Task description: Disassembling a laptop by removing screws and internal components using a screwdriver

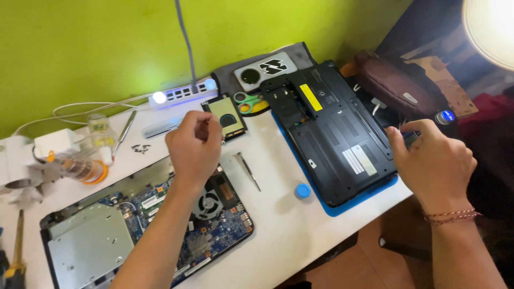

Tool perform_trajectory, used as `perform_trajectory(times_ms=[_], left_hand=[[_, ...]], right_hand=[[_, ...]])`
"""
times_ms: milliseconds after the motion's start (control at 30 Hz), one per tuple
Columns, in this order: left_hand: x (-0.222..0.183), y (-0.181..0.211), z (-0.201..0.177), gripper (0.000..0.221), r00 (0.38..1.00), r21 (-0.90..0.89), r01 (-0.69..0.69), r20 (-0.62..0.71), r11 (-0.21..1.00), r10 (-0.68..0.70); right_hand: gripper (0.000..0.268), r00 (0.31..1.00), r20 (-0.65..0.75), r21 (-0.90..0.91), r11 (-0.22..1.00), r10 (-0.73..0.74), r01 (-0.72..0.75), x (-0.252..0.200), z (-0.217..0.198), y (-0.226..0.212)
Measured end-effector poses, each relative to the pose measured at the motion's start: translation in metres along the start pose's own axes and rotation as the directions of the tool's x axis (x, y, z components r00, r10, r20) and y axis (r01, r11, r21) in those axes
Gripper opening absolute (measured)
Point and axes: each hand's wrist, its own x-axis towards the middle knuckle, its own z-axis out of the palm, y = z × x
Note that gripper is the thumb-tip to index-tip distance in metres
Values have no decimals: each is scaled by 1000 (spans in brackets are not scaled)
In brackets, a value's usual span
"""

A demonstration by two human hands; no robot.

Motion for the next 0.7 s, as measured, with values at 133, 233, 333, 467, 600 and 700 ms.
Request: perform_trajectory(times_ms=[133,233,333,467,600,700], left_hand=[[-20,-16,-60,9,990,164,-83,-99,983,100],[-36,-25,-110,5,986,209,50,-168,977,-15],[-62,-36,-158,6,965,247,104,-258,963,-38],[-91,-39,-208,5,927,349,253,-354,902,-123],[-113,-43,-237,7,855,138,316,-470,939,-218],[-123,-53,-246,8,836,-91,273,-471,958,-283]], right_hand=[[21,981,-125,51,986,-151,158,-14,2,-37],[16,878,-339,56,924,-338,377,-29,3,-78],[17,800,-396,153,827,-451,541,-48,-3,-131],[13,658,-433,395,527,-616,753,-65,15,-191],[23,751,-198,788,353,-630,504,-74,38,-237],[25,764,-196,915,167,-615,368,-78,47,-257]])
